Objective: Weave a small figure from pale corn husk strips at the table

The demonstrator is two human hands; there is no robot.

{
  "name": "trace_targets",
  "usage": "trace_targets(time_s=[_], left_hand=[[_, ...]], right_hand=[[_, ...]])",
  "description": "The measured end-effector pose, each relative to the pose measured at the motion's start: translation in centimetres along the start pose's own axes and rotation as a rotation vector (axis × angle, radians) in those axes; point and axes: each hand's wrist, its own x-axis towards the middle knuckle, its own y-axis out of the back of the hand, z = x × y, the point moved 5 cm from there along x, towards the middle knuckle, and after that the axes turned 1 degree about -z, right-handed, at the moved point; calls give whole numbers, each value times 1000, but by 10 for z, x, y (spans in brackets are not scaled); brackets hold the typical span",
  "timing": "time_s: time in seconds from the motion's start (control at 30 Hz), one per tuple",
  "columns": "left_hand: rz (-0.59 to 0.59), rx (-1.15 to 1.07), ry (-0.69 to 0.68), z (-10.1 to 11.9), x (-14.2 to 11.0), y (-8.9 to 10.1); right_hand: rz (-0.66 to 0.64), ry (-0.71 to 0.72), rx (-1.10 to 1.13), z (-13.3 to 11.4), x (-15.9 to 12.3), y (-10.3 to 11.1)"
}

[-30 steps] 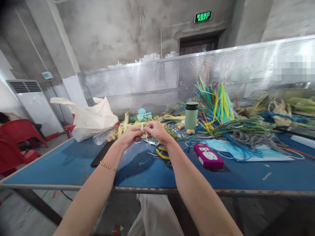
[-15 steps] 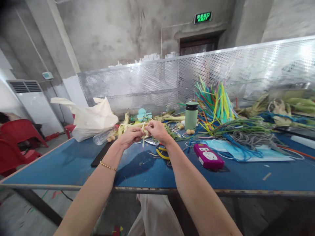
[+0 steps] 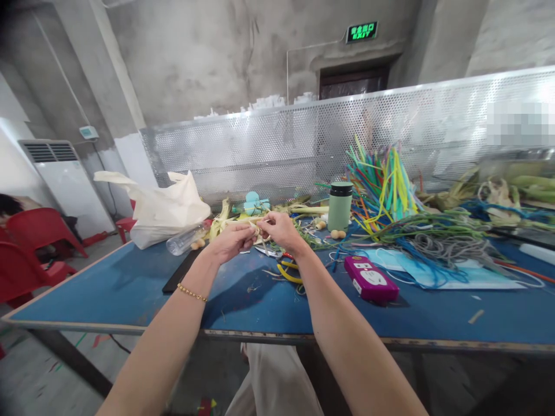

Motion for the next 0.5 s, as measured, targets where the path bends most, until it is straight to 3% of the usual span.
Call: trace_targets(time_s=[0.33,0.5], left_hand=[[68,-80,-62,1,2,8],[89,-48,-81,1,2,8]], right_hand=[[75,-138,70,4,-1,5],[-101,-176,116,6,-4,-1]])
